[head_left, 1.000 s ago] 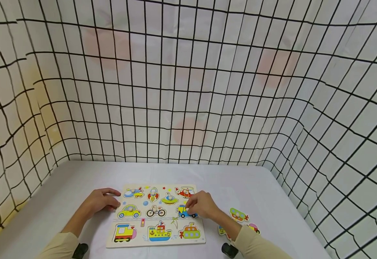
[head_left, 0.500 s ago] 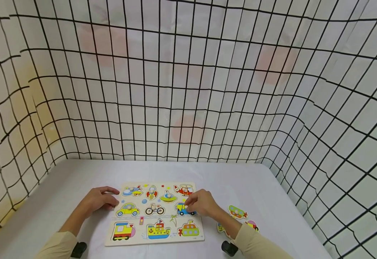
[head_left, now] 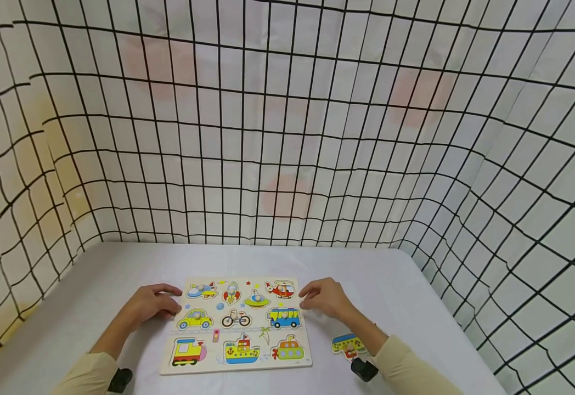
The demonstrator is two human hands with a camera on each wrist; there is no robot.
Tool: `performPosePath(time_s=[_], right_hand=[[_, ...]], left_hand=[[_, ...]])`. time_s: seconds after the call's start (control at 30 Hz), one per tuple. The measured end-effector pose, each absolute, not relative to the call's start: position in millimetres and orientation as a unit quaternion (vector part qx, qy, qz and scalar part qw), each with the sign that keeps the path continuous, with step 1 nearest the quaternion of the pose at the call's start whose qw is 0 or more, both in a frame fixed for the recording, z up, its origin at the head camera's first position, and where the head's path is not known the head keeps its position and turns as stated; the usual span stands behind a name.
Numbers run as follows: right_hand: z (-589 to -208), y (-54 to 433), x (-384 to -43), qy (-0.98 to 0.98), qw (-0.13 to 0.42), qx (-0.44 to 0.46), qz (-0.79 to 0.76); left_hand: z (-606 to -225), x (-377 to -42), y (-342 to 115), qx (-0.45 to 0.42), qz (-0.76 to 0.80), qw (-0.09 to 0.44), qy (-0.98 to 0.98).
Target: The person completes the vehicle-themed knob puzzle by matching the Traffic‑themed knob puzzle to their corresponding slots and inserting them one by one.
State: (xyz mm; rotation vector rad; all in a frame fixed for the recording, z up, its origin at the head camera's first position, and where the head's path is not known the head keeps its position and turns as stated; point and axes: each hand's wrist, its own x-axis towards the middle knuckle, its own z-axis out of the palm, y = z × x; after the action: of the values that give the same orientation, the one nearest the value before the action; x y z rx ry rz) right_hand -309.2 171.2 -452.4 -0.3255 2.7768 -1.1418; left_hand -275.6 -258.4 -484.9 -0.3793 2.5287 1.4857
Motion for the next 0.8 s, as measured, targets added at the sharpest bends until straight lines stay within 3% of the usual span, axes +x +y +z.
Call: performPosePath(time_s=[0.4, 0.8], right_hand=[[-445, 216, -321, 0.922, 0.057, -0.087, -0.373], [-441, 271, -321, 0.917, 0.111, -0.120, -0.365]], left_hand=[[-486, -276, -258, -0.128, 0.499, 0.089, 0.853], [-485, -275, -258, -0.128, 0.504, 0.088, 0.850]])
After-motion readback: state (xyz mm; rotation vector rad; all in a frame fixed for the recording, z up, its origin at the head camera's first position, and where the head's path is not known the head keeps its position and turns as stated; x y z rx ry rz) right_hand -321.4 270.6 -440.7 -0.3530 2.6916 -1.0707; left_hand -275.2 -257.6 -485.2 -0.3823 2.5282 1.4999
